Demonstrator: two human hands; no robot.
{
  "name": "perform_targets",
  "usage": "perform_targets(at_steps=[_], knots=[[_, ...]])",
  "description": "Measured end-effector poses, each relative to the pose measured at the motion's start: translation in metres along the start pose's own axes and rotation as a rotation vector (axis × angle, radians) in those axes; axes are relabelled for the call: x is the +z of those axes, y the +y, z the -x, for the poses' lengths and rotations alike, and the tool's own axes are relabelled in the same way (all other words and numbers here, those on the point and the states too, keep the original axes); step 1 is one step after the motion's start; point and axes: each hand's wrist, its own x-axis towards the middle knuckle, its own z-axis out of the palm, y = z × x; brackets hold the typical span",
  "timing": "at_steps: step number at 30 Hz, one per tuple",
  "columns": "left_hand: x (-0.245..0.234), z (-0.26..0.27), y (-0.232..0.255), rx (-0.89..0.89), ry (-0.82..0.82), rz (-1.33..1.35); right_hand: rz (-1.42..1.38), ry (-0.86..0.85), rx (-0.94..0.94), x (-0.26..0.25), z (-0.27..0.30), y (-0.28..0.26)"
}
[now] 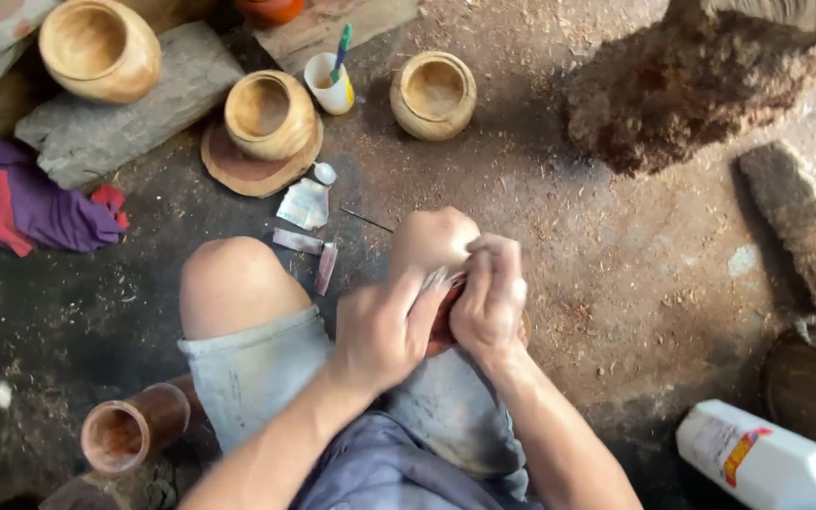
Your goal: Hand-sanding a small wooden bowl using sandpaper to achieve a smooth finish.
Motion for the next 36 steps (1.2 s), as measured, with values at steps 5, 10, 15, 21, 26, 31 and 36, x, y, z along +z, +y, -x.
perform_targets(at_steps=[5, 10, 15, 21, 26, 31, 36], knots=[[-0.008, 0.007, 0.005, -0.128, -0.252, 0.109, -0.146, -0.066, -0.053, -0.001, -0.017, 0.000], [0.000, -0.007, -0.003, -0.152, -0.333, 0.188, -0.152, -0.165, -0.168, -0.008, -0.012, 0.008], [-0.002, -0.073, -0.009, -0.224, -0.450, 0.645, -0.246, -0.250, -0.244, -0.008, -0.014, 0.023], [-0.002, 0.012, 0.000, -0.214, -0.307, 0.581, -0.326, -0.310, -0.230, -0.018, -0.008, -0.012], [0.013, 0.059, 0.010, 0.082, -0.101, 0.481, -0.318, -0.079, 0.203, -0.014, 0.009, -0.054], [-0.001, -0.009, 0.017, -0.113, -0.245, 0.400, -0.380, -0.102, 0.144, -0.012, 0.002, -0.016], [0.005, -0.004, 0.015, -0.367, -0.393, 0.469, -0.245, -0.101, 0.134, -0.005, -0.005, -0.009]])
